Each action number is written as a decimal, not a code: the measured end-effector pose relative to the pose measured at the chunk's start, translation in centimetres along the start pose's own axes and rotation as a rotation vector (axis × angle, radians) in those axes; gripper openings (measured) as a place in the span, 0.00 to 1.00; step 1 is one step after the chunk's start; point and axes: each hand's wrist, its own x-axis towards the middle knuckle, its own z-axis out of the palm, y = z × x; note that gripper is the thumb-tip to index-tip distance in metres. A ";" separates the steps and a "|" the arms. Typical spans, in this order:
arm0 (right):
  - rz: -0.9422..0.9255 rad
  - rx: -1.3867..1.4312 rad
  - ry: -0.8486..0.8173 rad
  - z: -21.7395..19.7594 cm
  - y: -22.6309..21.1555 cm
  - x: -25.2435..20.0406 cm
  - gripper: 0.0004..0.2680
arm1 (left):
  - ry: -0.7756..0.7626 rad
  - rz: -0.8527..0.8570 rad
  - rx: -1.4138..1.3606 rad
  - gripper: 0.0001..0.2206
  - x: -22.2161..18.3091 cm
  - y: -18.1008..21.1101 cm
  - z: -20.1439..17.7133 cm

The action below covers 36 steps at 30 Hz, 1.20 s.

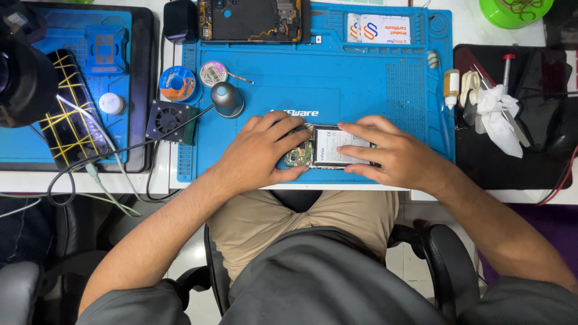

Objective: The person removes the battery from a disassembled smartphone, peels off a protective film, and places the battery back into the chassis. The person then connects a charging cable to the phone, observes the screen, and proceeds to reassemble the device by aligning the back cover.

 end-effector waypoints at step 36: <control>0.435 0.182 0.069 0.6 -0.4 -2.1 0.25 | -0.023 -0.008 0.004 0.28 0.3 0.1 -0.2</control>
